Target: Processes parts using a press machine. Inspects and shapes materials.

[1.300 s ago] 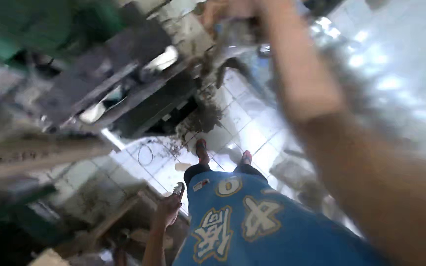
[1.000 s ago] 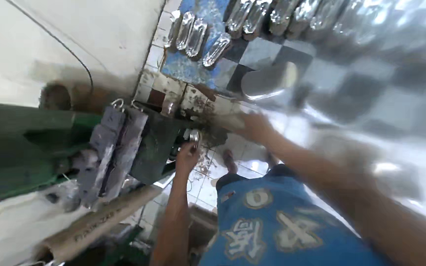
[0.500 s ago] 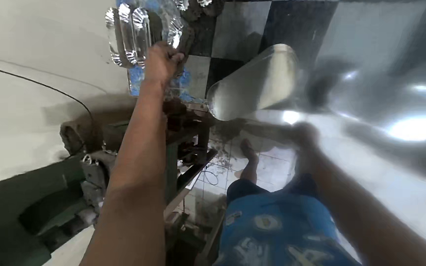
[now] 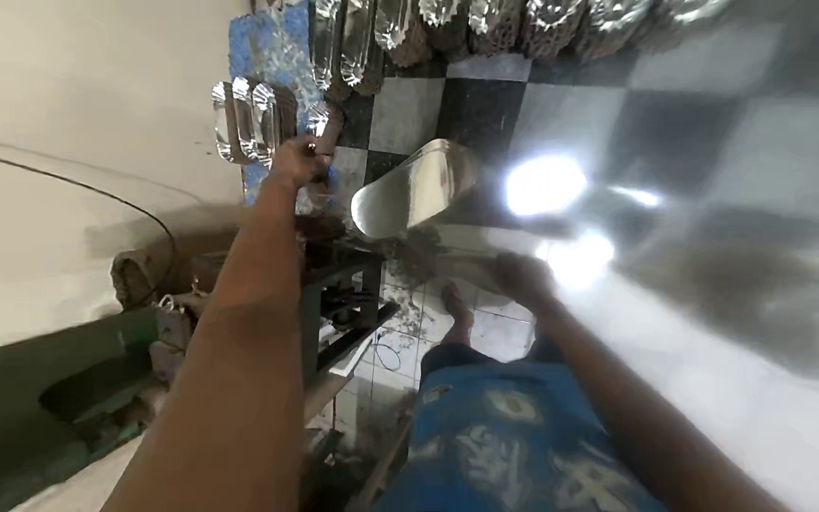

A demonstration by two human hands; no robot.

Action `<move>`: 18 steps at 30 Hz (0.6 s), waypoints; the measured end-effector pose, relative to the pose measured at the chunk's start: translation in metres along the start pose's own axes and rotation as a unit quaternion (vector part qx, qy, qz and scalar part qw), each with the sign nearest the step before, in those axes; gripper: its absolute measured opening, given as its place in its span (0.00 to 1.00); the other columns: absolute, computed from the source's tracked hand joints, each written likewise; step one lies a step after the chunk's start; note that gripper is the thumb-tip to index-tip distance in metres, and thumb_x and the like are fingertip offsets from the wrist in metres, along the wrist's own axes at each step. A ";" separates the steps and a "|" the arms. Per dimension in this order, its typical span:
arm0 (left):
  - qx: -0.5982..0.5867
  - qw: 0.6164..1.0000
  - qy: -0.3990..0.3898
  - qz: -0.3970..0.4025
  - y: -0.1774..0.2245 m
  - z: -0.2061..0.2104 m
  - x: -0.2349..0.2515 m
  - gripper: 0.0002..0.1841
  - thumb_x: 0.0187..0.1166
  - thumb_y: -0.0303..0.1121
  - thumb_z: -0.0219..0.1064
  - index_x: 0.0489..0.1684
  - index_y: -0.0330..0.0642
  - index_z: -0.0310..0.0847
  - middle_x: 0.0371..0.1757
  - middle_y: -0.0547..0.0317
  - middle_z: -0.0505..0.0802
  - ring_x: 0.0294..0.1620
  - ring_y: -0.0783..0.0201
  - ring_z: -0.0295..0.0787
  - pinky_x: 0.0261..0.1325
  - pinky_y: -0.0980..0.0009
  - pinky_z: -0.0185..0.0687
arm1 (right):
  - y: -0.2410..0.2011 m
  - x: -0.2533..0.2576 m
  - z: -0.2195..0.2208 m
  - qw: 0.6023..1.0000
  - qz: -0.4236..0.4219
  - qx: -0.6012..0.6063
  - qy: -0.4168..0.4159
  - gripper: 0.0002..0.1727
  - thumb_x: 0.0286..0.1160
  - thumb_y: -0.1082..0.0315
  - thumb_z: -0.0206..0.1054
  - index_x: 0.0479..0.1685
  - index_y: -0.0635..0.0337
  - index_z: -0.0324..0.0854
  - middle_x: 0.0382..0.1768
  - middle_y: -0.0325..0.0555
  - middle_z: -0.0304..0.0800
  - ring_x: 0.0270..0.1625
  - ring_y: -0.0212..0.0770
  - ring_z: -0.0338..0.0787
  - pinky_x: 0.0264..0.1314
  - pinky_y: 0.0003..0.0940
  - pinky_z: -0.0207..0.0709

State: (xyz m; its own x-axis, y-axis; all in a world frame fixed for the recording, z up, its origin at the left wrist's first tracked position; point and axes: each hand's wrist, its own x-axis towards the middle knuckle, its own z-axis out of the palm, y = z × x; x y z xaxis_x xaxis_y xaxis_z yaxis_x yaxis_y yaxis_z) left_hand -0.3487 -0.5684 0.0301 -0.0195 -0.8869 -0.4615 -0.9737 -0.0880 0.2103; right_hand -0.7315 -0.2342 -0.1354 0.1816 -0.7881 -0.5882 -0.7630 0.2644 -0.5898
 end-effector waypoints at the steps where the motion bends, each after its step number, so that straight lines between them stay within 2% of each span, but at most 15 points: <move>1: 0.000 1.000 0.015 -0.005 0.010 0.000 -0.010 0.27 0.77 0.41 0.75 0.73 0.40 0.79 0.70 0.33 0.86 0.73 0.36 0.82 0.78 0.34 0.71 | 0.016 -0.014 0.001 0.999 -0.021 0.026 0.002 0.31 0.83 0.47 0.63 0.81 0.49 0.76 0.80 0.52 0.78 0.83 0.57 0.74 0.85 0.63 0.62; 2: -0.016 0.998 0.053 0.003 0.024 -0.002 -0.022 0.30 0.75 0.46 0.76 0.74 0.40 0.80 0.75 0.32 0.82 0.77 0.37 0.78 0.81 0.36 0.69 | 0.031 -0.031 -0.003 0.998 -0.022 0.059 0.002 0.31 0.82 0.48 0.65 0.82 0.50 0.75 0.82 0.53 0.76 0.85 0.56 0.72 0.87 0.61 0.62; 3: -0.050 0.995 0.089 0.012 0.044 -0.007 -0.037 0.36 0.74 0.52 0.76 0.79 0.42 0.75 0.85 0.36 0.72 0.85 0.43 0.70 0.86 0.44 0.65 | 0.043 -0.051 -0.011 0.996 -0.013 0.090 -0.003 0.31 0.82 0.48 0.65 0.82 0.51 0.75 0.81 0.52 0.77 0.83 0.54 0.75 0.87 0.59 0.65; 5: -0.084 0.987 0.122 0.068 0.097 -0.018 -0.085 0.44 0.69 0.61 0.75 0.84 0.46 0.71 0.93 0.44 0.60 0.92 0.51 0.57 0.91 0.51 0.59 | 0.060 -0.098 -0.044 0.989 0.006 0.143 -0.023 0.30 0.86 0.51 0.62 0.84 0.55 0.73 0.77 0.56 0.81 0.75 0.53 0.84 0.80 0.55 0.75; 6: -0.074 0.983 0.111 0.124 0.126 -0.022 -0.113 0.44 0.66 0.62 0.76 0.81 0.47 0.75 0.93 0.45 0.62 0.93 0.50 0.54 0.91 0.50 0.55 | 0.062 -0.119 -0.063 0.987 0.001 0.159 -0.006 0.26 0.87 0.55 0.61 0.78 0.58 0.78 0.67 0.57 0.89 0.65 0.52 0.91 0.72 0.53 0.81; 7: -0.044 0.979 0.078 0.182 0.150 -0.021 -0.140 0.43 0.64 0.61 0.78 0.79 0.46 0.78 0.92 0.44 0.63 0.94 0.46 0.51 0.92 0.46 0.51 | 0.058 -0.139 -0.085 0.985 -0.024 0.165 0.033 0.21 0.87 0.59 0.61 0.68 0.64 0.85 0.56 0.59 0.93 0.56 0.51 0.94 0.65 0.51 0.85; 8: 0.002 0.973 0.043 0.225 0.167 -0.015 -0.160 0.42 0.61 0.63 0.78 0.76 0.49 0.81 0.91 0.43 0.65 0.93 0.41 0.51 0.92 0.41 0.50 | 0.049 -0.153 -0.105 0.981 -0.063 0.160 0.094 0.18 0.86 0.63 0.61 0.57 0.68 0.89 0.46 0.59 0.95 0.47 0.50 0.95 0.56 0.50 0.88; 9: 0.037 0.972 0.014 0.232 0.178 -0.004 -0.171 0.40 0.59 0.61 0.81 0.74 0.52 0.82 0.90 0.45 0.68 0.92 0.40 0.56 0.90 0.39 0.54 | 0.035 -0.160 -0.124 0.971 -0.099 0.147 0.158 0.15 0.84 0.66 0.62 0.49 0.70 0.90 0.39 0.58 0.95 0.40 0.48 0.94 0.49 0.48 0.89; 10: 0.048 0.970 0.000 0.238 0.179 0.012 -0.177 0.37 0.59 0.55 0.84 0.72 0.50 0.84 0.86 0.44 0.74 0.87 0.40 0.66 0.85 0.37 0.63 | 0.019 -0.162 -0.141 0.960 -0.129 0.120 0.217 0.13 0.82 0.68 0.65 0.46 0.70 0.90 0.37 0.58 0.95 0.38 0.47 0.94 0.46 0.47 0.89; 11: 0.053 0.968 0.000 0.245 0.172 0.029 -0.178 0.33 0.62 0.51 0.84 0.67 0.45 0.85 0.81 0.44 0.79 0.80 0.40 0.76 0.79 0.38 0.72 | 0.004 -0.156 -0.156 0.950 -0.149 0.075 0.263 0.12 0.79 0.66 0.69 0.46 0.69 0.90 0.39 0.57 0.94 0.40 0.48 0.94 0.48 0.47 0.89; 13: 0.030 0.960 0.014 0.279 0.150 0.050 -0.171 0.24 0.71 0.41 0.78 0.64 0.41 0.84 0.79 0.43 0.82 0.75 0.41 0.82 0.75 0.40 0.76 | -0.023 -0.128 -0.181 0.947 -0.142 -0.037 0.286 0.24 0.73 0.53 0.76 0.57 0.64 0.87 0.58 0.61 0.90 0.62 0.58 0.89 0.67 0.59 0.80; 15: -0.030 0.951 -0.005 0.309 0.131 0.046 -0.164 0.20 0.79 0.43 0.71 0.65 0.45 0.86 0.75 0.50 0.85 0.77 0.47 0.80 0.78 0.43 0.74 | -0.046 -0.097 -0.197 0.966 -0.063 -0.126 0.218 0.48 0.58 0.39 0.81 0.77 0.61 0.76 0.84 0.67 0.67 0.88 0.72 0.61 0.86 0.75 0.50; 16: -0.057 0.951 -0.034 0.302 0.123 0.039 -0.162 0.22 0.82 0.48 0.67 0.70 0.48 0.85 0.79 0.54 0.83 0.84 0.51 0.74 0.85 0.45 0.67 | -0.052 -0.085 -0.198 0.970 -0.028 -0.155 0.187 0.54 0.53 0.40 0.84 0.82 0.61 0.71 0.89 0.70 0.57 0.91 0.76 0.51 0.88 0.81 0.38; 17: -0.099 0.948 -0.054 0.297 0.115 0.034 -0.161 0.23 0.82 0.49 0.66 0.71 0.49 0.86 0.80 0.59 0.83 0.88 0.54 0.69 0.90 0.49 0.61 | -0.056 -0.074 -0.195 0.970 0.003 -0.178 0.165 0.54 0.52 0.44 0.85 0.83 0.61 0.69 0.89 0.72 0.55 0.91 0.77 0.49 0.87 0.83 0.35; 18: -0.141 0.945 -0.066 0.288 0.109 0.030 -0.158 0.22 0.81 0.49 0.67 0.68 0.49 0.89 0.79 0.61 0.85 0.88 0.57 0.68 0.91 0.51 0.59 | -0.056 -0.065 -0.191 0.967 0.029 -0.198 0.154 0.50 0.53 0.49 0.85 0.81 0.59 0.70 0.88 0.70 0.60 0.90 0.75 0.55 0.87 0.82 0.37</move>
State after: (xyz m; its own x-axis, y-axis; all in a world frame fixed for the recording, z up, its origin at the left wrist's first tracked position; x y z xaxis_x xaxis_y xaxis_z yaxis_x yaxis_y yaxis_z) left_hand -0.4584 -0.4246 0.1000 -0.5742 -0.7618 -0.3000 -0.6937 0.2580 0.6725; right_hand -0.8186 -0.3039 0.0416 -0.0168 -0.9228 -0.3850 -0.9555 0.1282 -0.2657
